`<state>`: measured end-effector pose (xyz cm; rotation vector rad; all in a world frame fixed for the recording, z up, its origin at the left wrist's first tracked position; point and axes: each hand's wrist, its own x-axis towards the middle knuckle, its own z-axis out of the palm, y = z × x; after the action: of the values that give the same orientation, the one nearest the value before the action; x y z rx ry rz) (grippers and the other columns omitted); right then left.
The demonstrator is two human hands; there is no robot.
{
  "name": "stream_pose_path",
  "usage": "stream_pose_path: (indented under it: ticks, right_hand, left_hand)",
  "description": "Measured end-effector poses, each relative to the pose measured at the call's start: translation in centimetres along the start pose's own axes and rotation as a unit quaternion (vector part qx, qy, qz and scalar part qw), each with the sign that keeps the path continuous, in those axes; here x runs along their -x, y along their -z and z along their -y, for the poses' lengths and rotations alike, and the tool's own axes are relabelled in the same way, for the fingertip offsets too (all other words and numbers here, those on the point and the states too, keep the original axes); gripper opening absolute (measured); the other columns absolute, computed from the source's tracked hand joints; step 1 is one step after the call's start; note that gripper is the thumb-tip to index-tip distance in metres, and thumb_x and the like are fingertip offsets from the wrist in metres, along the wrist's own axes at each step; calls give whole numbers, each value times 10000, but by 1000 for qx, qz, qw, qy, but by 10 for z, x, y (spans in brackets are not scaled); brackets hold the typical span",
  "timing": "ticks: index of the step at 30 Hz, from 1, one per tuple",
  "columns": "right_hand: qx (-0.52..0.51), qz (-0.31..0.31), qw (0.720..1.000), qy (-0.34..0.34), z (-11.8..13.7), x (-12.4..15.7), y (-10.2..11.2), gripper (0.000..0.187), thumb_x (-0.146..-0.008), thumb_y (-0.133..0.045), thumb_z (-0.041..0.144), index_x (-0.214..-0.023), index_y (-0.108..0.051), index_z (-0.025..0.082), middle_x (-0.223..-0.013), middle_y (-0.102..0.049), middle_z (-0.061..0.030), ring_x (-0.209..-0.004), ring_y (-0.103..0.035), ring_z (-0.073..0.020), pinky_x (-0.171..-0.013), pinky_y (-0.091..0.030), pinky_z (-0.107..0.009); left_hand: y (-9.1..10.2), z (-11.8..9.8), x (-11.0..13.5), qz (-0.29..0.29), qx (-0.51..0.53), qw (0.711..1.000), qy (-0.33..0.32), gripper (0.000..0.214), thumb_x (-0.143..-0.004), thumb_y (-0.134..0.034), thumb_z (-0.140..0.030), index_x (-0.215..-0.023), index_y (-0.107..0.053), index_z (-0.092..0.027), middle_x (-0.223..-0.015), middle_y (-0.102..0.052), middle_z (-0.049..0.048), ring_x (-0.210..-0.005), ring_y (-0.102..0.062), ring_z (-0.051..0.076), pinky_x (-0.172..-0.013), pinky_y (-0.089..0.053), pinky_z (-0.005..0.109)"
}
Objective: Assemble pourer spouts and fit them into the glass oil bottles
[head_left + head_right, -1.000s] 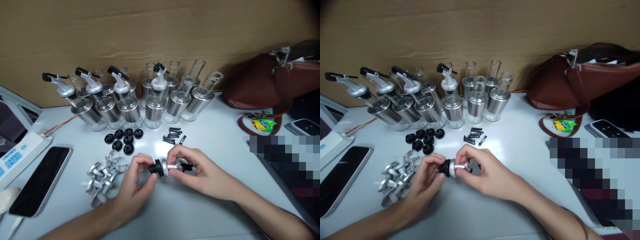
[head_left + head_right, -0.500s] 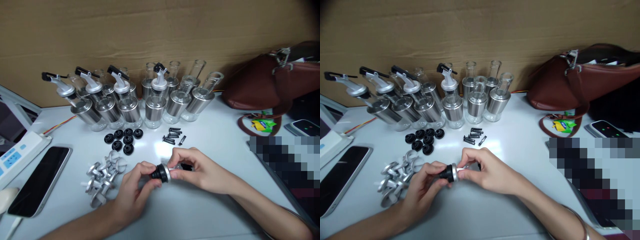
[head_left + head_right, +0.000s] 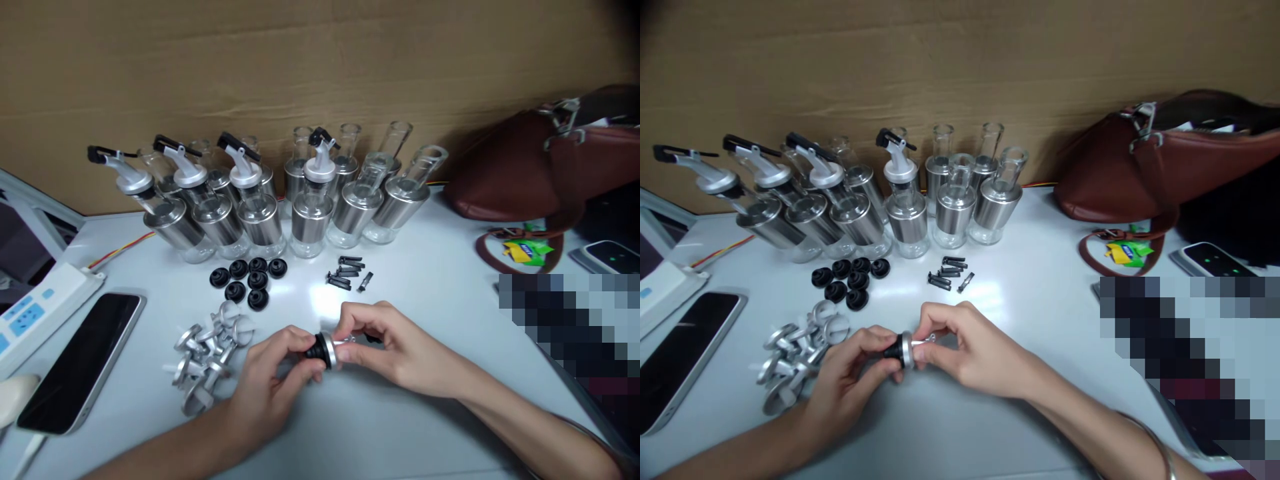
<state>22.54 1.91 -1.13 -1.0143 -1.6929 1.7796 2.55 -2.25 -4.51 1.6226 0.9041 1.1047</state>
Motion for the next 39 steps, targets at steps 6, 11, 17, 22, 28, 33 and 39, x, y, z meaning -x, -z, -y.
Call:
stream_pose_path:
  ticks: [6,11,17,22,28,33,39]
  right_hand:
    - [12,0,1000,-12,4,1,-2,160,-857,-650,245,-762,-546,172,-729,-681,-17,-705,-624,-133,-646,-451,-224]
    - [49,-8,999,-5,9,3,-3,109,-896,-593,264,-832,-550,187,-798,-689,-18,-751,-625,-143,-667,-454,-239]
    - [216,-22,974,68,5,2,-3,93,-867,-657,261,-893,-600,192,-924,-644,-40,-850,-586,-173,-776,-452,-289]
    - [235,-2,969,77,7,4,-5,141,-866,-675,310,-867,-617,181,-863,-653,-32,-794,-590,-171,-732,-446,-274]
    - [274,13,958,86,7,4,-6,105,-923,-593,265,-887,-610,167,-874,-656,-43,-851,-593,-192,-776,-450,-304]
    - [292,-64,941,156,2,4,-3,238,-904,-620,268,-1116,-539,195,-1011,-622,-71,-903,-587,-192,-794,-484,-302]
    - [318,-53,918,229,0,4,-4,203,-909,-586,205,-1110,-554,191,-1031,-653,-85,-968,-622,-200,-829,-498,-317]
  left_hand:
    - [0,2,-1,-4,-12,1000,11,46,-915,-599,-210,-891,-560,-201,-752,-617,-6,-649,-612,108,-614,-504,189]
    - [-2,7,-1,-32,2,999,-36,94,-967,-509,-290,-1048,-505,-244,-829,-567,4,-723,-570,130,-651,-473,220]
    - [-1,7,0,-48,0,998,-34,116,-961,-521,-265,-1068,-476,-270,-886,-497,4,-782,-499,136,-702,-430,217]
    - [3,5,1,17,-21,999,-33,448,-846,-695,-316,-1227,-460,-319,-1027,-493,25,-921,-516,166,-801,-467,234]
    - [6,2,1,36,-52,998,-10,537,-883,-645,-212,-1360,-446,-358,-1150,-509,53,-1037,-539,193,-921,-480,300]
    - [5,3,-1,9,-47,999,17,460,-880,-645,-193,-1300,-533,-342,-1109,-554,58,-1025,-567,203,-892,-505,309]
    - [-2,7,-1,-51,8,997,51,368,-768,-780,-273,-1083,-592,-253,-966,-582,20,-828,-611,143,-725,-530,231]
